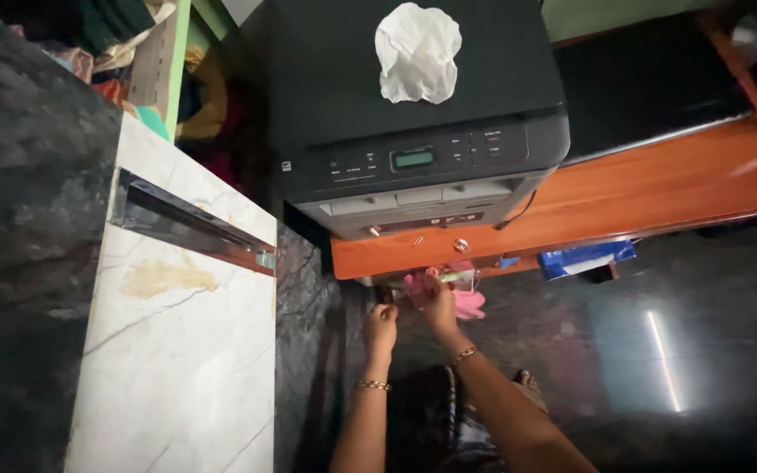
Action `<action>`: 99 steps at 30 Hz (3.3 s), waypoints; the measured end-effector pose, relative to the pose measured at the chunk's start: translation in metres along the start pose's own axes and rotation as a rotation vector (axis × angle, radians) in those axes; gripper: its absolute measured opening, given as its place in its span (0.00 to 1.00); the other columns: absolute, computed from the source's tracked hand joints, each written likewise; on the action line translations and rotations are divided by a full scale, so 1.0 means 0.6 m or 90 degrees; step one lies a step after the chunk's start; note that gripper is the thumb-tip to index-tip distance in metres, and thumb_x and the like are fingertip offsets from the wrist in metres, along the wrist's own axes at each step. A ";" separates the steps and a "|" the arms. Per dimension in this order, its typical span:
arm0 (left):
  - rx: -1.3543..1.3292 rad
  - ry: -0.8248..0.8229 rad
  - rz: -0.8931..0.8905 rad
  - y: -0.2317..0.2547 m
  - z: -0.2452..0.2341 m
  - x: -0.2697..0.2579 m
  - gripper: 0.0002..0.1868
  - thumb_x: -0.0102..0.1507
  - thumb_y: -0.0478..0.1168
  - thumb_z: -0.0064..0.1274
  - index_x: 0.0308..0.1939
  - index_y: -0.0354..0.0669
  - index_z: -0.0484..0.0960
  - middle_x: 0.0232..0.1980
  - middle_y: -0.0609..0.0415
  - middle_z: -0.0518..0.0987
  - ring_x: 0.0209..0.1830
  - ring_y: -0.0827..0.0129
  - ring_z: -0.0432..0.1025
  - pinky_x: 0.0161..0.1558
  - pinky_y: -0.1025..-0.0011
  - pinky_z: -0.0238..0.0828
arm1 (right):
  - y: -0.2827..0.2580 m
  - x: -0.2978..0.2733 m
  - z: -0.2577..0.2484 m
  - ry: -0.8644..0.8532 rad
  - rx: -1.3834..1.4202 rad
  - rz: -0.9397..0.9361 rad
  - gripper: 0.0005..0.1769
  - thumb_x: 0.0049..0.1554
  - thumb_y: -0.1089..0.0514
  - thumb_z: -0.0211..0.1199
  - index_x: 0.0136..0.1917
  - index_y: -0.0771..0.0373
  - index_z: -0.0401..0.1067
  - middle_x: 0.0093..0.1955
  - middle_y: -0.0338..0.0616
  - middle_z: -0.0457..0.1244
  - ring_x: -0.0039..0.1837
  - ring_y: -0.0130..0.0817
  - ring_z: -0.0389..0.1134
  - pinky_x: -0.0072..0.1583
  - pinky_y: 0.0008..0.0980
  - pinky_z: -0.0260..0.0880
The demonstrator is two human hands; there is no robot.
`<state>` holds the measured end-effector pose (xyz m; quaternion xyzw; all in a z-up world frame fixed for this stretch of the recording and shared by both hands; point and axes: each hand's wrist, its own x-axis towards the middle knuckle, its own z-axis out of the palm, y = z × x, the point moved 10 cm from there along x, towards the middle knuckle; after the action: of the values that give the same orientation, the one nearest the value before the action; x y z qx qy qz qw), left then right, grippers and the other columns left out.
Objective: The person wipes a printer, a laptop, and a wooden table with a pink cloth, then moves to wipe the headboard of a bed. The person handles a hair straightener and a white tissue during the cleaning.
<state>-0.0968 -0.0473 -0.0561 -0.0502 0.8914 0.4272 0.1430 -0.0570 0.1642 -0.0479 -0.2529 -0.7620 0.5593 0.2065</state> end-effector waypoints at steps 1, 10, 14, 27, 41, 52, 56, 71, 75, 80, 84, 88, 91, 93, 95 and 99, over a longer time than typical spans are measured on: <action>0.013 0.000 0.029 0.000 0.008 0.000 0.16 0.64 0.51 0.51 0.45 0.45 0.85 0.45 0.44 0.85 0.49 0.50 0.79 0.50 0.58 0.75 | -0.006 -0.003 0.007 -0.026 -0.049 -0.025 0.11 0.55 0.62 0.66 0.52 0.66 0.77 0.36 0.46 0.65 0.38 0.34 0.64 0.43 0.38 0.67; 0.180 -0.022 0.319 0.133 0.045 -0.044 0.22 0.61 0.37 0.48 0.60 0.48 0.79 0.62 0.47 0.79 0.59 0.51 0.74 0.57 0.55 0.71 | 0.023 0.008 -0.167 -0.101 0.067 0.010 0.08 0.58 0.67 0.67 0.51 0.62 0.81 0.44 0.55 0.72 0.44 0.28 0.72 0.48 0.32 0.71; 0.423 0.032 0.428 0.188 0.094 -0.039 0.34 0.52 0.35 0.47 0.65 0.52 0.72 0.64 0.54 0.77 0.60 0.54 0.74 0.60 0.39 0.65 | -0.041 0.001 -0.239 -0.087 -0.156 -0.045 0.17 0.52 0.69 0.63 0.54 0.59 0.80 0.47 0.50 0.73 0.46 0.29 0.74 0.48 0.32 0.73; 0.494 -0.052 0.323 0.161 0.139 -0.020 0.27 0.57 0.42 0.48 0.61 0.68 0.80 0.62 0.52 0.79 0.61 0.47 0.74 0.60 0.36 0.65 | -0.059 -0.006 -0.229 -0.065 0.353 0.169 0.09 0.63 0.63 0.60 0.56 0.65 0.74 0.52 0.43 0.69 0.52 0.28 0.71 0.55 0.29 0.73; -0.109 0.038 -0.008 -0.081 0.023 -0.034 0.24 0.63 0.46 0.50 0.62 0.45 0.78 0.58 0.45 0.82 0.56 0.55 0.77 0.55 0.55 0.70 | -0.334 -0.145 0.162 -0.444 -0.485 -0.685 0.40 0.47 0.63 0.62 0.72 0.76 0.60 0.77 0.60 0.54 0.78 0.52 0.53 0.74 0.46 0.58; -0.574 -0.030 -0.071 -0.073 0.064 -0.014 0.31 0.64 0.30 0.50 0.72 0.31 0.65 0.74 0.41 0.70 0.72 0.59 0.67 0.69 0.65 0.63 | -0.247 -0.065 -0.002 -0.375 -0.341 -0.523 0.18 0.54 0.60 0.59 0.58 0.63 0.75 0.64 0.47 0.65 0.70 0.43 0.61 0.71 0.43 0.63; -0.507 -0.034 -0.168 -0.083 0.088 -0.012 0.32 0.64 0.32 0.52 0.73 0.34 0.65 0.76 0.43 0.66 0.77 0.60 0.60 0.72 0.66 0.56 | -0.261 -0.043 -0.142 -0.239 -0.323 -0.616 0.18 0.48 0.61 0.58 0.52 0.67 0.76 0.57 0.47 0.68 0.64 0.45 0.66 0.63 0.41 0.66; -0.186 -0.012 -0.012 0.039 0.029 -0.057 0.27 0.64 0.39 0.54 0.67 0.38 0.72 0.68 0.45 0.75 0.69 0.58 0.68 0.66 0.64 0.65 | 0.126 0.008 -0.319 0.276 0.174 0.190 0.07 0.65 0.62 0.59 0.53 0.68 0.71 0.43 0.44 0.67 0.36 0.26 0.66 0.35 0.29 0.67; -0.084 -0.025 -0.047 0.063 -0.011 -0.063 0.24 0.64 0.38 0.51 0.65 0.39 0.76 0.65 0.44 0.76 0.65 0.55 0.71 0.62 0.62 0.69 | 0.142 0.016 -0.280 0.308 0.218 0.202 0.07 0.64 0.59 0.59 0.50 0.65 0.67 0.40 0.43 0.67 0.35 0.29 0.67 0.35 0.29 0.67; -0.227 -0.116 -0.183 0.041 0.004 -0.055 0.28 0.62 0.31 0.45 0.68 0.43 0.76 0.54 0.41 0.83 0.48 0.51 0.76 0.48 0.58 0.72 | 0.140 -0.012 -0.209 0.325 0.114 0.227 0.13 0.65 0.55 0.64 0.45 0.69 0.70 0.39 0.44 0.67 0.38 0.28 0.66 0.42 0.30 0.70; -0.131 0.022 0.146 0.085 -0.040 -0.022 0.21 0.67 0.30 0.48 0.64 0.41 0.80 0.60 0.40 0.79 0.50 0.58 0.72 0.46 0.64 0.70 | 0.111 -0.042 -0.083 0.278 0.164 0.212 0.07 0.58 0.60 0.66 0.46 0.67 0.75 0.40 0.42 0.67 0.41 0.26 0.64 0.45 0.29 0.67; -0.192 -0.042 -0.047 0.031 -0.036 0.005 0.24 0.63 0.31 0.41 0.61 0.41 0.81 0.53 0.48 0.84 0.39 0.67 0.77 0.42 0.69 0.71 | 0.080 -0.035 0.068 0.088 0.398 0.180 0.08 0.60 0.58 0.61 0.50 0.62 0.68 0.39 0.38 0.65 0.38 0.28 0.67 0.40 0.29 0.69; -0.234 -0.080 -0.106 0.012 -0.035 0.014 0.25 0.64 0.30 0.41 0.64 0.43 0.81 0.48 0.38 0.83 0.40 0.61 0.73 0.44 0.68 0.70 | 0.046 -0.032 0.175 0.008 0.395 0.202 0.06 0.62 0.62 0.65 0.50 0.65 0.70 0.44 0.40 0.65 0.43 0.28 0.64 0.45 0.30 0.69; -0.290 -0.069 -0.015 0.029 -0.041 0.035 0.21 0.67 0.33 0.43 0.63 0.39 0.81 0.54 0.45 0.83 0.45 0.68 0.75 0.48 0.72 0.71 | 0.032 -0.035 0.222 0.005 0.653 0.217 0.08 0.64 0.64 0.66 0.48 0.65 0.67 0.44 0.43 0.65 0.45 0.30 0.66 0.47 0.31 0.70; -0.310 -0.078 0.020 0.018 -0.045 0.044 0.23 0.66 0.33 0.44 0.65 0.37 0.77 0.60 0.51 0.81 0.51 0.73 0.74 0.52 0.75 0.70 | 0.049 -0.025 0.213 0.017 0.681 0.219 0.04 0.62 0.62 0.62 0.48 0.65 0.70 0.44 0.43 0.66 0.43 0.32 0.67 0.44 0.32 0.71; -0.343 -0.129 -0.093 -0.003 -0.022 0.043 0.34 0.61 0.30 0.44 0.74 0.42 0.70 0.66 0.53 0.75 0.50 0.70 0.66 0.49 0.74 0.64 | 0.116 -0.022 0.104 0.190 0.761 0.236 0.07 0.58 0.62 0.62 0.49 0.68 0.71 0.48 0.46 0.69 0.50 0.37 0.72 0.54 0.36 0.76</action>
<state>-0.1241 -0.0579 -0.0572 -0.1076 0.7212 0.6396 0.2433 -0.0732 0.1263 -0.1328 -0.2969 -0.2258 0.8727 0.3151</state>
